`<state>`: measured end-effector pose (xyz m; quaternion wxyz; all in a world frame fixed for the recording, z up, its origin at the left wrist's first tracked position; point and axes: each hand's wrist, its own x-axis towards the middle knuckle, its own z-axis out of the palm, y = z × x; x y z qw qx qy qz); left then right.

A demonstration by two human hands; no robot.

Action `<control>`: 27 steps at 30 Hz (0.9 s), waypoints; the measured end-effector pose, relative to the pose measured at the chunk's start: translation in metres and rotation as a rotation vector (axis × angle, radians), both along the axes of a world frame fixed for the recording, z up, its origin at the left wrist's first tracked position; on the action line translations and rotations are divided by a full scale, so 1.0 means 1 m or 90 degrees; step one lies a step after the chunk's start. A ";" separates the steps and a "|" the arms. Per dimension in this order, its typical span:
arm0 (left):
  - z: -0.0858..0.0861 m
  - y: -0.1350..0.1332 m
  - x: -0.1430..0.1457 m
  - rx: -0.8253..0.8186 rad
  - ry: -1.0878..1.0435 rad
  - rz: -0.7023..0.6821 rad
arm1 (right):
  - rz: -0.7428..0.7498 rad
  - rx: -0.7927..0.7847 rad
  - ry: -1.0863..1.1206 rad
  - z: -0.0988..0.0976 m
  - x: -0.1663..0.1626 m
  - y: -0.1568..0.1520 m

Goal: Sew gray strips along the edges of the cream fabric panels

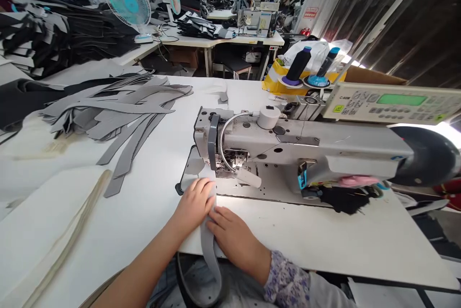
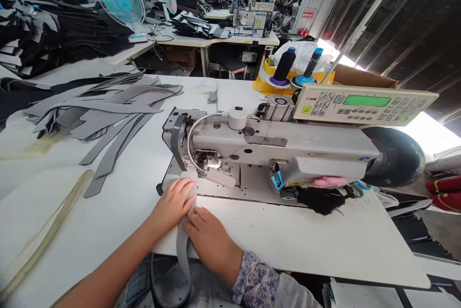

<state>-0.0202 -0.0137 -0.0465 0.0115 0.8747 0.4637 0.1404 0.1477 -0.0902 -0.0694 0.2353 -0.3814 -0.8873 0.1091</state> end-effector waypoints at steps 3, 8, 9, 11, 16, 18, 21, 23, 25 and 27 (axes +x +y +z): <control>0.000 -0.015 -0.001 0.000 0.013 0.034 | 0.034 -0.044 0.014 0.002 0.009 -0.013; -0.006 0.001 0.012 0.030 0.042 0.154 | 0.037 -0.091 0.055 0.005 0.019 0.004; -0.008 0.007 0.014 0.033 0.040 0.157 | 0.026 -0.088 0.055 0.005 0.019 0.009; -0.009 0.017 0.018 0.036 0.029 0.141 | 0.011 -0.077 0.039 0.003 0.018 0.016; -0.009 0.021 0.016 0.028 -0.026 0.070 | -0.008 -0.016 -0.008 -0.003 0.012 0.007; -0.008 0.019 0.014 0.021 -0.039 0.058 | -0.011 -0.002 -0.013 -0.005 0.010 0.003; -0.008 0.019 0.012 0.008 -0.048 0.055 | -0.011 0.009 -0.016 -0.006 0.008 0.002; -0.009 0.021 0.011 0.011 -0.056 0.052 | -0.007 0.012 -0.023 -0.006 0.007 0.004; -0.011 0.024 0.011 0.026 -0.062 0.046 | -0.006 0.006 -0.033 -0.006 0.006 0.007; -0.012 0.028 0.012 0.046 -0.059 0.038 | -0.009 -0.001 -0.038 -0.004 0.006 0.012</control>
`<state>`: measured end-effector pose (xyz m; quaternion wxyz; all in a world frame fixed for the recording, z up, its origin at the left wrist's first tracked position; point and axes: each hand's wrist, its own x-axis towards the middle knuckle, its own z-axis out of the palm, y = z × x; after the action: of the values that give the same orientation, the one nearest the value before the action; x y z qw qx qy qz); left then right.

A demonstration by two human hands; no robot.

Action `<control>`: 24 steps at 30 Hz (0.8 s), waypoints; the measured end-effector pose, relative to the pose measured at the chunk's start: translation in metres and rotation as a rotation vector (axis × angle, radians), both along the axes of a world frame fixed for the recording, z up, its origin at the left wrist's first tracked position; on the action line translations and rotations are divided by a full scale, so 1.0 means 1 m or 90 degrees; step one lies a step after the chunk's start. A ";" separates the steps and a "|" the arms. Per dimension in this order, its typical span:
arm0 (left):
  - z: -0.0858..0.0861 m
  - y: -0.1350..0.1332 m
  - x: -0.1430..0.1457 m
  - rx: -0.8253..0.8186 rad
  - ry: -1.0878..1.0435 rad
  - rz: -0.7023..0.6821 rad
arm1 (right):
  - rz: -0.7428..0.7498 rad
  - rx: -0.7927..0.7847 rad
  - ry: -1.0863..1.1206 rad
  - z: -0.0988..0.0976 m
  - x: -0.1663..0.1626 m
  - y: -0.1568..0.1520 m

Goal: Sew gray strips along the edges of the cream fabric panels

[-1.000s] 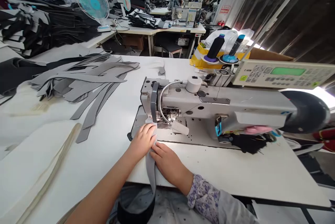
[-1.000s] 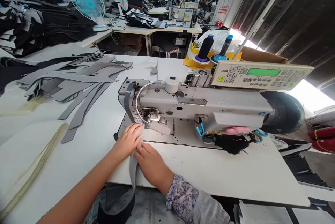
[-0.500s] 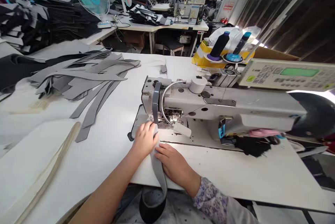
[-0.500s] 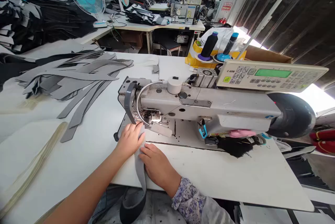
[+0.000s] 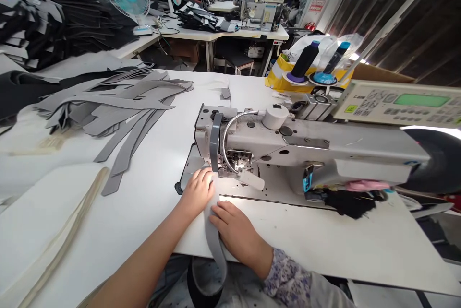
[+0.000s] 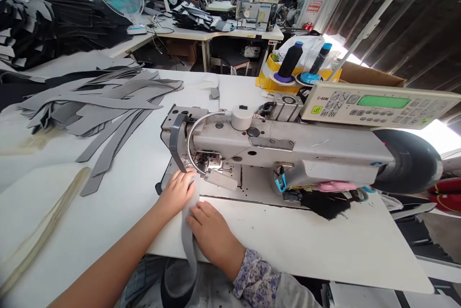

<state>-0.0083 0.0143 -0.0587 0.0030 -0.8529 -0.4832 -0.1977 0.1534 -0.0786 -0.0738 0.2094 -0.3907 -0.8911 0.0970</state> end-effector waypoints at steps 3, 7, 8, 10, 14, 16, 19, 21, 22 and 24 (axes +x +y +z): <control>-0.002 0.008 0.001 0.026 0.023 -0.003 | -0.013 -0.004 0.006 0.003 -0.002 0.008; -0.005 0.026 -0.003 0.018 0.050 0.008 | -0.034 0.024 0.009 0.003 -0.010 0.020; -0.006 0.030 -0.005 0.012 0.054 0.008 | -0.035 0.034 0.006 0.002 -0.013 0.023; -0.008 0.037 -0.008 0.007 0.060 -0.003 | -0.036 0.047 -0.003 -0.001 -0.019 0.026; -0.007 0.039 -0.006 0.020 0.057 -0.008 | -0.044 0.056 -0.010 -0.006 -0.025 0.029; -0.004 0.032 -0.006 0.015 0.048 -0.017 | -0.047 0.054 -0.008 -0.008 -0.025 0.028; 0.006 0.017 -0.027 -0.009 0.048 -0.030 | -0.049 0.052 -0.018 -0.010 -0.024 0.026; 0.019 0.006 -0.066 -0.016 0.063 0.021 | -0.044 0.052 -0.035 -0.010 -0.024 0.025; 0.027 0.000 -0.092 -0.013 0.071 0.069 | -0.041 0.053 -0.045 -0.009 -0.025 0.024; 0.048 -0.010 -0.150 0.011 0.085 0.161 | -0.042 0.056 -0.058 -0.007 -0.025 0.023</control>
<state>-0.1586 0.0042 -0.0106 0.0676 -0.7962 -0.5840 -0.1428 0.1282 -0.0555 -0.0809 0.1890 -0.4139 -0.8899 0.0327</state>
